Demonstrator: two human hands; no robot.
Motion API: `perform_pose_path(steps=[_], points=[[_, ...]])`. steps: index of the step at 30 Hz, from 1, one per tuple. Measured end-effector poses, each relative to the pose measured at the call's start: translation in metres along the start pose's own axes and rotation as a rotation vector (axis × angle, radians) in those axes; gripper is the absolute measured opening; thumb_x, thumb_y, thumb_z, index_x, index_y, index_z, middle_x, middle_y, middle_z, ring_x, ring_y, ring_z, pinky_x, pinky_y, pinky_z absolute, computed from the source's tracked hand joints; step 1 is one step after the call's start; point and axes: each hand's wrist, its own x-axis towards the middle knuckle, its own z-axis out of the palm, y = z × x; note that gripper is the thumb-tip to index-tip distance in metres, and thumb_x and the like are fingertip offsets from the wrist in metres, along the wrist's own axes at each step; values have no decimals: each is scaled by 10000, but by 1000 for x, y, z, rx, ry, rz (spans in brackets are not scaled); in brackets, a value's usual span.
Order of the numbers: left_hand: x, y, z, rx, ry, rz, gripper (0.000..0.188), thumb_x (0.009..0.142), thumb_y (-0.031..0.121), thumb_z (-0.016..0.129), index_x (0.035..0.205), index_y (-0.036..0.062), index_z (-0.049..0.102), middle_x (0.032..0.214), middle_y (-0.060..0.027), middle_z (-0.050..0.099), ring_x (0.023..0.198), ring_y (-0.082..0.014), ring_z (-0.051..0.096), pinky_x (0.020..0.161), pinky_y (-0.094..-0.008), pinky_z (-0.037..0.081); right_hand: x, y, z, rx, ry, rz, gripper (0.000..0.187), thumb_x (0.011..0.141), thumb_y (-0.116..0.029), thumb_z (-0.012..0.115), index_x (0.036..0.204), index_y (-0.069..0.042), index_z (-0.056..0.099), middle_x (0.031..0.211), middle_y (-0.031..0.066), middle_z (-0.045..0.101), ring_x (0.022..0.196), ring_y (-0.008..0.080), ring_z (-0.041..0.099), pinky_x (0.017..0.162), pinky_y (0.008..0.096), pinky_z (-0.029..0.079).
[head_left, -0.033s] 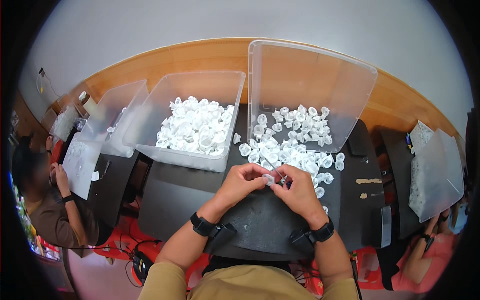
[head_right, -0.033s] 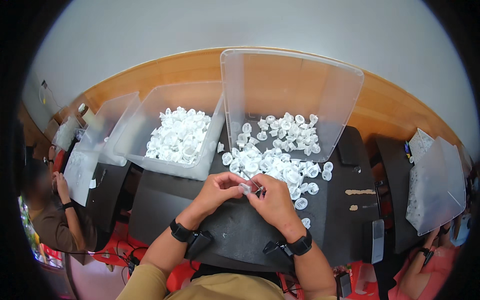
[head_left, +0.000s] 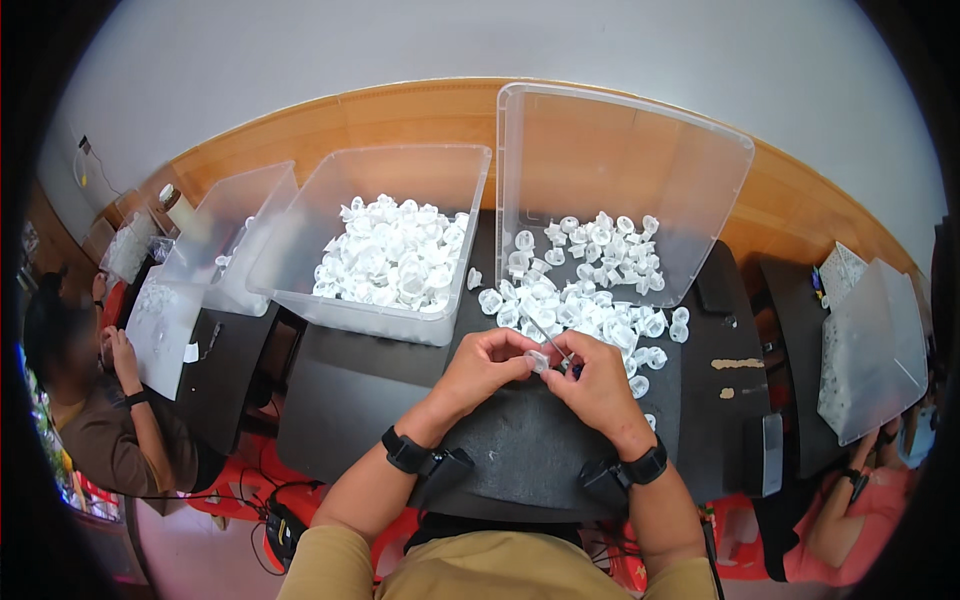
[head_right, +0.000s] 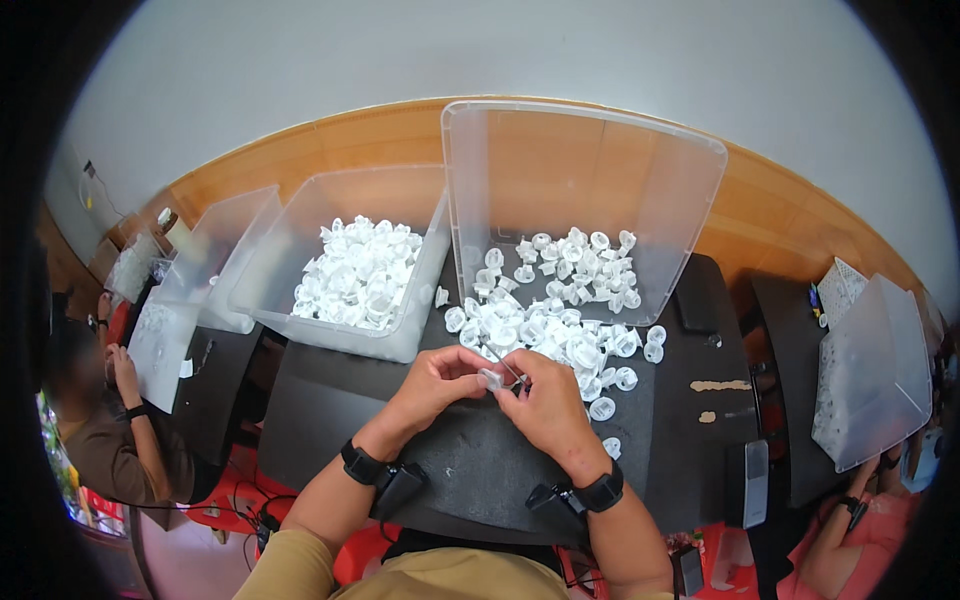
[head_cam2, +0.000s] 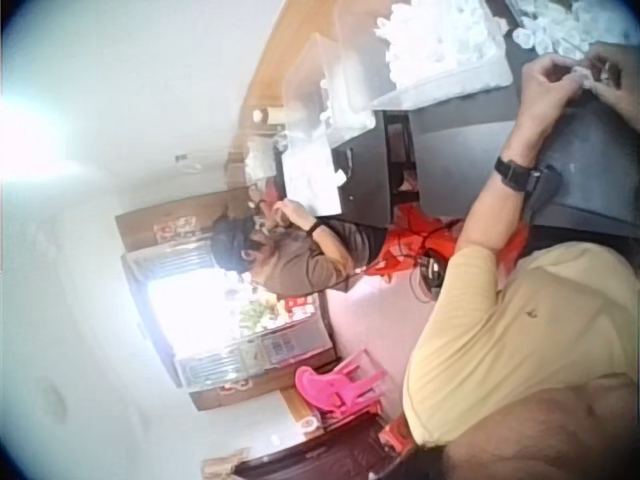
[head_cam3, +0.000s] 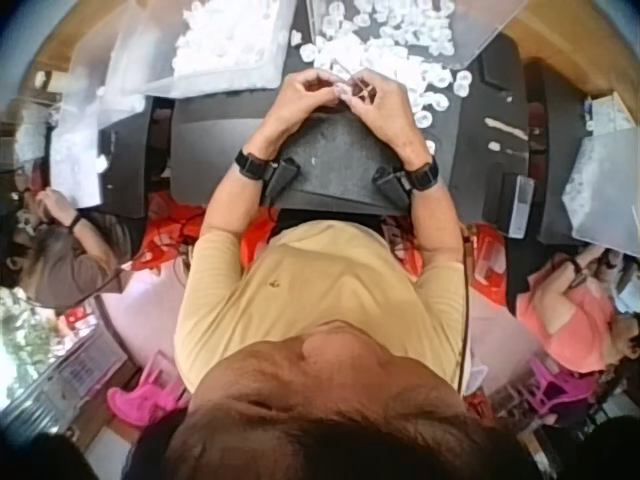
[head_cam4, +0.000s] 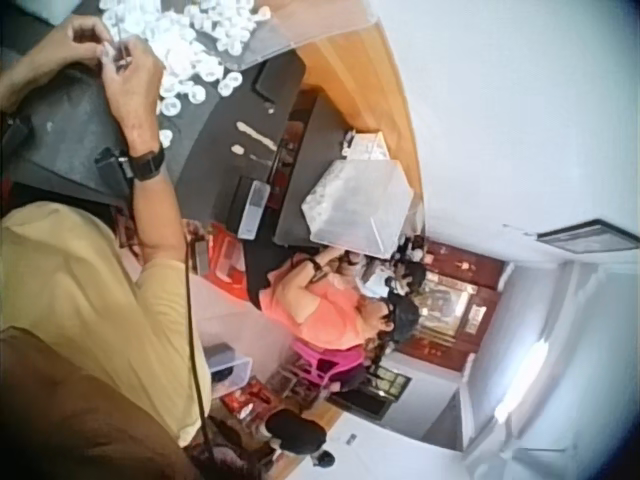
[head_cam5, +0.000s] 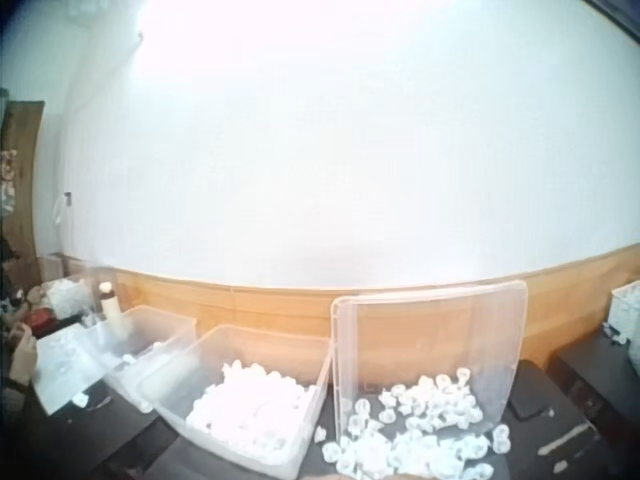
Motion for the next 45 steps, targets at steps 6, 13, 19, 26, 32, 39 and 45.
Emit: perform_pose_path(steps=[6,13,19,26,32,39,45], points=[[1,-8,-2,-51,-11,-39,155,858,48,658,1008,10,646,984,-62,672,874,-98,627,785,-245,525,-4,-1,3,-38,20,8,159,729,-56,701,877,-26,649,770,100,668,594,169,615,550,280,476],[-2,5,3,-207,-6,-116,200,868,35,646,1064,3,623,1027,-76,650,907,-124,635,817,-255,536,-1,-4,0,25,51,38,186,718,-67,738,883,-20,666,727,22,655,548,59,515,514,232,424],[-3,1,3,-179,0,-76,198,876,35,636,1071,5,622,1031,-76,649,918,-125,632,823,-260,536,-2,-4,0,20,67,21,178,712,-66,743,866,-19,665,703,12,643,547,50,506,510,224,414],[-5,4,4,-220,3,-83,201,875,40,637,1072,6,621,1042,-74,646,918,-126,631,824,-259,535,-3,-6,-2,40,41,22,175,717,-49,719,875,-21,650,746,63,670,562,107,584,520,248,451],[-3,2,0,-240,3,-82,199,860,55,656,1052,14,624,1028,-68,647,913,-124,629,813,-259,529,-2,-2,1,80,33,33,182,712,-43,722,878,-24,652,736,55,669,535,93,566,510,244,445],[-1,0,3,-208,37,-78,169,865,80,662,1021,27,625,987,-42,639,856,-98,613,775,-236,508,-1,-1,5,57,48,36,198,688,-20,729,874,-21,658,716,49,658,523,82,542,502,231,424],[-1,0,-3,-130,-3,-47,157,861,81,667,1001,19,637,954,-35,644,836,-90,611,753,-230,505,-3,-6,7,56,43,43,199,687,-7,729,874,-12,662,706,49,652,530,74,536,509,232,425]])
